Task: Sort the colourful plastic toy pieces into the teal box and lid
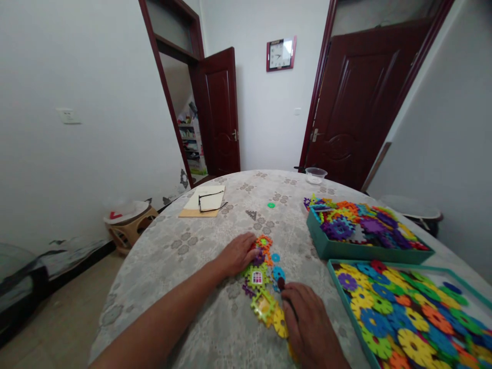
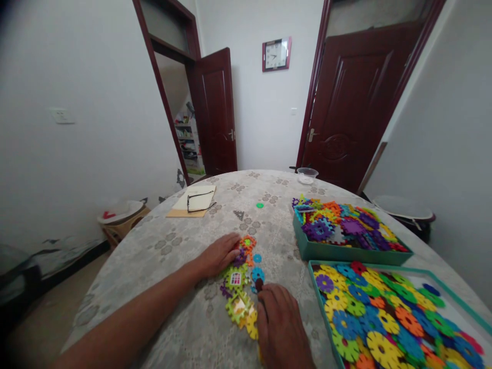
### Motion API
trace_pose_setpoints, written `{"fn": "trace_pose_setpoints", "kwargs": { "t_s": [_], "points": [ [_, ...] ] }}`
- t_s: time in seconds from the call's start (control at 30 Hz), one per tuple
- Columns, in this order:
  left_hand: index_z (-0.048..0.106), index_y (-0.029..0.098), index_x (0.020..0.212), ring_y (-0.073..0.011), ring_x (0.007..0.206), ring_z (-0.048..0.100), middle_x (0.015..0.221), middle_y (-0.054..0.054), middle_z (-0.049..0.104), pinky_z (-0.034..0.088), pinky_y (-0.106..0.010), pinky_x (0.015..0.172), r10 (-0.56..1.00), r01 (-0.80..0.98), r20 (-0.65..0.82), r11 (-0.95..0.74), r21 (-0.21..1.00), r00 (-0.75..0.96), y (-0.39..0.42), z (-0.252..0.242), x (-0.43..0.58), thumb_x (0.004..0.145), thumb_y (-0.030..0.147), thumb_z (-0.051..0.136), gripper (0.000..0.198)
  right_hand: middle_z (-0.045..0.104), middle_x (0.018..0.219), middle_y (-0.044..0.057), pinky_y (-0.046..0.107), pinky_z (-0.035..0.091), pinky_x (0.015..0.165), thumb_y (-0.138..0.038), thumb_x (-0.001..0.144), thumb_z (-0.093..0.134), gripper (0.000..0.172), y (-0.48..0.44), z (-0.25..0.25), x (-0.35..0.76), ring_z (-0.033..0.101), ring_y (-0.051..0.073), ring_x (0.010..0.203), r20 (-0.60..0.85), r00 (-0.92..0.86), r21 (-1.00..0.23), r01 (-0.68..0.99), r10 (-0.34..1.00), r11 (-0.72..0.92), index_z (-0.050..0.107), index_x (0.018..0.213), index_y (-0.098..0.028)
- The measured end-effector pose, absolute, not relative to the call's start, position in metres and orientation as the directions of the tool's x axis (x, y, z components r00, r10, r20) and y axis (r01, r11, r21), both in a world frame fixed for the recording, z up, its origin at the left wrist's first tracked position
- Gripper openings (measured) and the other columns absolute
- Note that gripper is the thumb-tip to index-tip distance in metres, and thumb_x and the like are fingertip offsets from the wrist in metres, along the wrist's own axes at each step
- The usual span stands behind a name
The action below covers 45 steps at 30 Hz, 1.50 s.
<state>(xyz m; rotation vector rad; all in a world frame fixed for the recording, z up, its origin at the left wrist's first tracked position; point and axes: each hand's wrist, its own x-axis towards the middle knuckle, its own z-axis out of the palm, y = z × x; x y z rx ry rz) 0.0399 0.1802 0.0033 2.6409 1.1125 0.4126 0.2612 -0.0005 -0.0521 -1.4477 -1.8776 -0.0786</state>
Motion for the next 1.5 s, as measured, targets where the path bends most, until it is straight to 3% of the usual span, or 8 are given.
{"fn": "trace_pose_setpoints", "kwargs": {
  "t_s": [0.13,0.23,0.33,0.43,0.63,0.9,1.13,1.5],
  "points": [
    [0.049,0.028,0.151,-0.0245,0.142,0.050,0.154,-0.006,0.055,0.040,-0.042,0.122,0.702,0.564,0.143,-0.661,0.494,0.698,0.139,0.009,0.042,0.106,0.045,0.037,0.050,0.068,0.116,0.006,0.043,0.050,0.101,-0.020,0.100,0.051,0.016,-0.002,-0.051,0.261,0.064,0.024,0.111,0.560,-0.070,-0.407,0.845,0.825,0.347,0.063,0.109,-0.027],
    [0.051,0.029,0.150,-0.0237,0.138,0.055,0.150,-0.006,0.059,0.043,-0.041,0.120,0.733,0.565,0.164,-0.628,0.534,0.660,0.135,0.008,0.043,0.106,0.043,0.035,0.049,0.068,0.118,0.007,0.044,0.050,0.102,-0.020,0.100,0.050,0.017,-0.003,-0.050,0.260,0.063,0.025,0.113,0.562,-0.047,-0.419,0.844,0.825,0.334,0.063,0.109,-0.027],
    [0.053,0.024,0.148,-0.0237,0.143,0.049,0.154,-0.007,0.055,0.038,-0.043,0.124,0.773,0.635,0.261,-0.627,0.452,0.578,0.163,0.004,0.048,0.107,0.043,0.034,0.049,0.068,0.120,0.007,0.045,0.050,0.102,-0.020,0.100,0.049,0.018,-0.003,-0.049,0.259,0.063,0.026,0.114,0.574,-0.030,-0.427,0.842,0.818,0.330,0.064,0.110,-0.027],
    [0.052,0.023,0.147,-0.0218,0.148,0.042,0.156,-0.010,0.052,0.034,-0.040,0.125,0.820,0.779,0.274,-0.567,0.267,0.502,0.213,0.000,0.061,0.106,0.045,0.037,0.049,0.068,0.119,0.007,0.044,0.050,0.101,-0.019,0.100,0.049,0.019,-0.002,-0.048,0.259,0.063,0.025,0.114,0.569,-0.026,-0.437,0.837,0.822,0.329,0.063,0.108,-0.027],
    [0.038,0.015,0.155,-0.0330,0.151,0.037,0.157,-0.022,0.046,0.031,-0.049,0.121,0.899,0.882,0.237,-0.419,0.217,0.368,0.304,-0.012,0.095,0.104,0.052,0.040,0.062,0.069,0.116,0.008,0.044,0.053,0.099,-0.017,0.096,0.051,0.017,0.003,-0.049,0.260,0.065,0.026,0.111,0.600,-0.036,-0.398,0.854,0.799,0.337,0.063,0.103,-0.027],
    [0.034,0.026,0.160,-0.0319,0.152,0.035,0.167,-0.014,0.035,0.029,-0.047,0.121,0.836,0.825,0.151,-0.546,0.146,0.527,0.361,-0.026,0.139,0.103,0.058,0.039,0.065,0.068,0.121,0.007,0.041,0.053,0.100,-0.017,0.091,0.059,0.020,0.007,-0.059,0.268,0.063,0.025,0.117,0.587,-0.096,-0.372,0.850,0.804,0.373,0.064,0.107,-0.028],
    [0.049,0.032,0.150,-0.0417,0.148,0.037,0.163,-0.011,0.042,0.029,-0.066,0.115,0.823,0.811,0.130,-0.567,0.141,0.553,0.371,-0.022,0.165,0.102,0.060,0.037,0.057,0.069,0.118,0.007,0.041,0.054,0.098,-0.015,0.089,0.060,0.022,0.010,-0.065,0.270,0.065,0.025,0.113,0.571,-0.109,-0.403,0.827,0.814,0.393,0.063,0.106,-0.028],
    [0.059,0.021,0.142,-0.0265,0.143,0.047,0.152,-0.012,0.056,0.035,-0.045,0.122,0.637,0.604,0.176,-0.769,0.209,0.751,0.268,-0.015,0.124,0.107,0.048,0.036,0.050,0.067,0.116,0.008,0.044,0.048,0.102,-0.010,0.093,0.050,0.023,0.003,-0.049,0.258,0.062,0.025,0.112,0.559,0.019,-0.468,0.833,0.829,0.296,0.062,0.106,-0.025]
  ]
}}
